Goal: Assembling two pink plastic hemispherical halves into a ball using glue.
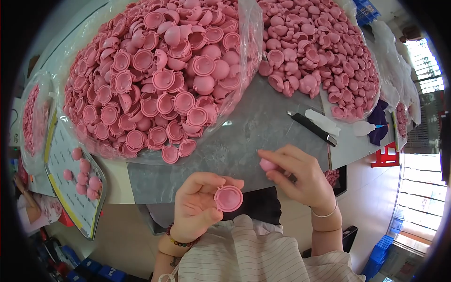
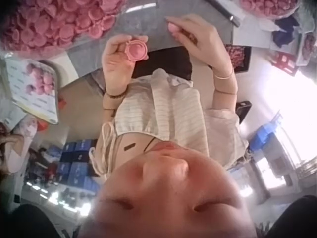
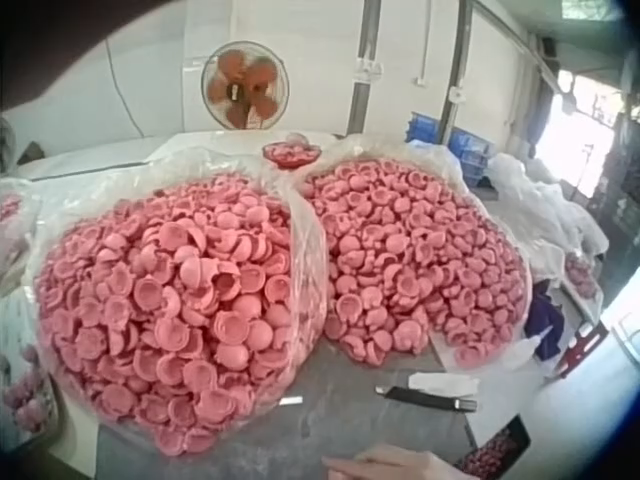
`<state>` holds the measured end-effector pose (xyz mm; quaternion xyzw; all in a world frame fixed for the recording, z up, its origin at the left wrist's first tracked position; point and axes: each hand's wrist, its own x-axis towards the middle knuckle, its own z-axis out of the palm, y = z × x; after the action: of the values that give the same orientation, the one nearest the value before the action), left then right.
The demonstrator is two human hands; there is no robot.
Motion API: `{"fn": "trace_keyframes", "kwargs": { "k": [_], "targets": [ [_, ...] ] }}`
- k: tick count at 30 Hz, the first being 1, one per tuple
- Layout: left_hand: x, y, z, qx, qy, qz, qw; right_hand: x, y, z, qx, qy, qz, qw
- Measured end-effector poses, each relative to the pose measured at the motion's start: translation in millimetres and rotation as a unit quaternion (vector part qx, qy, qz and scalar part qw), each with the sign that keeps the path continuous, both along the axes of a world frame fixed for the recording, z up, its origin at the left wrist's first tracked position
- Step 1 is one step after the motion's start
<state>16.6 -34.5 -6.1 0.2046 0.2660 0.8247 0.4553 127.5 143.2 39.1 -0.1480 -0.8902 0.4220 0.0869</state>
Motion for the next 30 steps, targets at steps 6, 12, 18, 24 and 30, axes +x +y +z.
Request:
{"fn": "trace_keyframes", "kwargs": {
  "k": [6,12,18,24,30],
  "targets": [
    [1,-1,7,-0.041,0.067,0.017,0.997,6,5,-2,0.135,0.002,-0.053,0.989],
    [4,2,11,-0.082,0.133,0.035,0.987,6,2,-8,0.133,0.073,-0.028,0.988],
    [10,3,11,-0.109,0.185,0.045,0.976,-3,-21,-10,0.022,0.228,0.045,0.972],
    [10,4,10,-0.156,0.283,0.081,0.943,-5,-24,-19,0.030,0.240,0.053,0.969],
    [6,8,12,-0.150,0.297,0.071,0.940,1,-36,-18,0.142,0.257,0.027,0.955]
  ]
}}
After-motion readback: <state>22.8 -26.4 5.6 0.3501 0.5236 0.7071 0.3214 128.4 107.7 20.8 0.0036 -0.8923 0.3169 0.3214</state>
